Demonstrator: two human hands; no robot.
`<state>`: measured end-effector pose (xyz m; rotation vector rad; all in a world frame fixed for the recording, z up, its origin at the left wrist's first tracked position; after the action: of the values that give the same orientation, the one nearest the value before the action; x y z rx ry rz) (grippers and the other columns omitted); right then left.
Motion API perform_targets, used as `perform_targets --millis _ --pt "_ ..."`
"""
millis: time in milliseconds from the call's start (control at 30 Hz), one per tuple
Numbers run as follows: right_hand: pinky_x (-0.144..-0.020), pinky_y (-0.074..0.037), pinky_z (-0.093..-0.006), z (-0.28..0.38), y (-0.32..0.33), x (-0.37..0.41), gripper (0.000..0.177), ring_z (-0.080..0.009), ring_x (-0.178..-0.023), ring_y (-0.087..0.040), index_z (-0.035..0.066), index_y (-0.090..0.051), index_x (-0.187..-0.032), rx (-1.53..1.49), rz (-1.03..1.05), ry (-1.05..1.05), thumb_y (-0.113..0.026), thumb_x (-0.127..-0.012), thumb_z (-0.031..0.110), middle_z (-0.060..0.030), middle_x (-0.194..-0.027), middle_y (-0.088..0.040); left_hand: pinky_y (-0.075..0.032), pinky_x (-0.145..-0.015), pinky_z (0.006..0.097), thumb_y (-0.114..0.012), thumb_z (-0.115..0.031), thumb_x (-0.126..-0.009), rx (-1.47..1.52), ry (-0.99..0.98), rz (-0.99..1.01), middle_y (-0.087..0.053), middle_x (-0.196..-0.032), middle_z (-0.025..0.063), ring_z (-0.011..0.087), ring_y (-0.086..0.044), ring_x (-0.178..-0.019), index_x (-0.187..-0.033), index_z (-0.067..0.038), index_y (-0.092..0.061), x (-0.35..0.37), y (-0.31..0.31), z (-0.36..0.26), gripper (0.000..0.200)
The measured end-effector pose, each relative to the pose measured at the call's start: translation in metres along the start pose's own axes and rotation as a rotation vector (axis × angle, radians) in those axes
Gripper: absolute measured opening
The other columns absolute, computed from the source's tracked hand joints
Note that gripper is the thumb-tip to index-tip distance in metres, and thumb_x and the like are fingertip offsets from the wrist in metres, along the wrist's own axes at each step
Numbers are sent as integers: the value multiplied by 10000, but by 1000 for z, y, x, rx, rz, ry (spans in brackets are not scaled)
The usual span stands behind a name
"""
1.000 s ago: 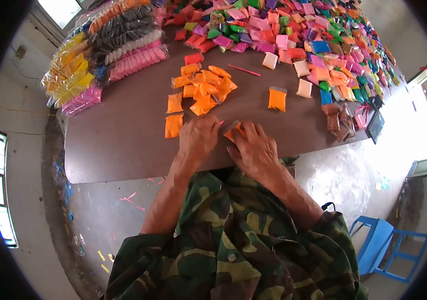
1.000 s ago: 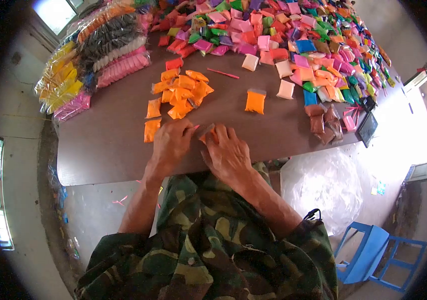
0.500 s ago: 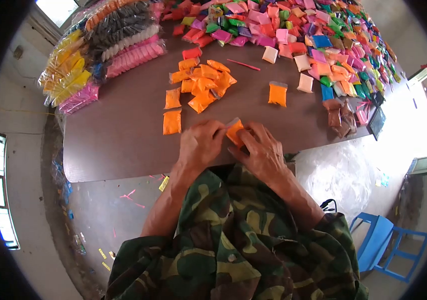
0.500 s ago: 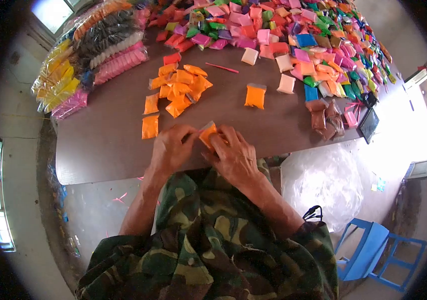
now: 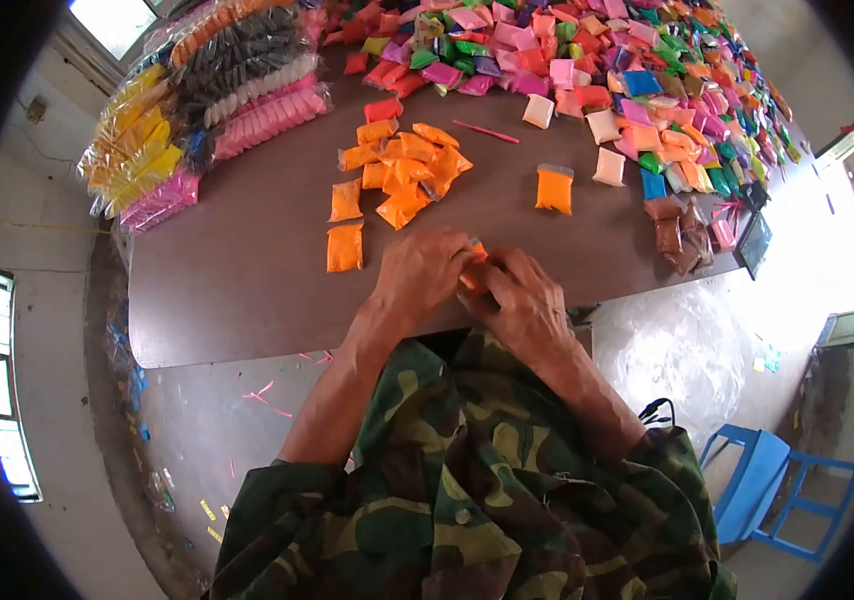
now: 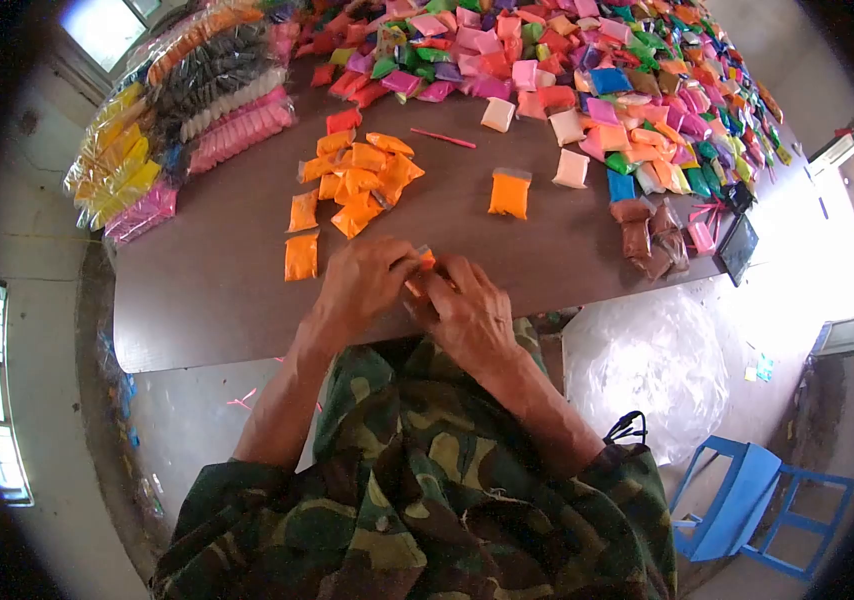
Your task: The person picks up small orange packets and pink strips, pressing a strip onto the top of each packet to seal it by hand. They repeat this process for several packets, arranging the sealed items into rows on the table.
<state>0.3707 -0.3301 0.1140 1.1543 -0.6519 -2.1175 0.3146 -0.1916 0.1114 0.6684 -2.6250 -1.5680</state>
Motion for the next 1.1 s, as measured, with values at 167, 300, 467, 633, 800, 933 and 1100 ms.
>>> perform_targets --millis 167,300,467,633,800,933,1100 --pt "-796 -626 -456 -3 -3 0 317 -338 -994 -745 77 -763 -1091 18 42 -17 -905 -839 204 -91 -1153 -698 -576 -784 474 -695 -248 -1004 -32 -44 -2 -746 -963 126 369 -721 -927 -1016 -78 -786 -18 -1 5 194" --pt "-780 -632 -437 0 -2 3 331 -317 -1003 -732 73 -739 -1108 23 29 -4 -898 -859 221 -105 -1184 -675 -578 -782 469 -695 -247 -1007 5 -126 30 -747 -957 118 355 -724 -911 -993 -72 -777 -14 -10 -1 193" --pt "-792 -625 -452 -3 -1 1 370 -330 -990 -736 67 -770 -1121 4 31 -15 -923 -824 226 -95 -1160 -695 -574 -765 456 -704 -230 -1006 -30 -8 -34 -752 -941 140 369 -733 -889 -1000 -42 -767 -21 0 11 198" --pt "-809 -621 -454 1 6 2 329 -333 -998 -730 61 -768 -1109 -16 41 -32 -901 -834 186 -99 -1155 -691 -572 -740 487 -732 -207 -985 264 129 -51 -741 -888 145 385 -732 -850 -936 -50 -733 13 13 8 164" --pt "-811 -621 -466 3 5 1 193 -351 -1019 -713 36 -753 -1083 -20 68 -20 -787 -921 135 -113 -1157 -684 -573 -709 483 -765 -152 -962 25 103 -282 -744 -884 153 401 -729 -839 -938 -44 -746 36 11 19 113" --pt "-829 -614 -480 -3 6 0 181 -363 -1013 -712 24 -764 -1085 -26 62 -13 -752 -921 99 -128 -1117 -696 -575 -694 494 -745 -154 -982 171 67 -299 -742 -880 146 411 -727 -823 -963 -65 -736 29 19 17 92" --pt "-836 -610 -480 -1 5 1 197 -374 -995 -715 18 -778 -1098 -61 47 -15 -738 -915 79 -143 -1098 -705 -573 -685 488 -749 -168 -986 49 50 -266 -739 -882 145 403 -729 -811 -967 -62 -733 38 4 8 109"
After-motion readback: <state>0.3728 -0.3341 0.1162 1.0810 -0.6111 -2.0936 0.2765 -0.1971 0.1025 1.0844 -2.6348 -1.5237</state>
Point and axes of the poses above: each hand's wrist, its own x-axis away from the middle knuckle, its own y-axis out of the back of the hand, z = x × y, the point moved 8 cm from there along -x, towards the middle knuckle
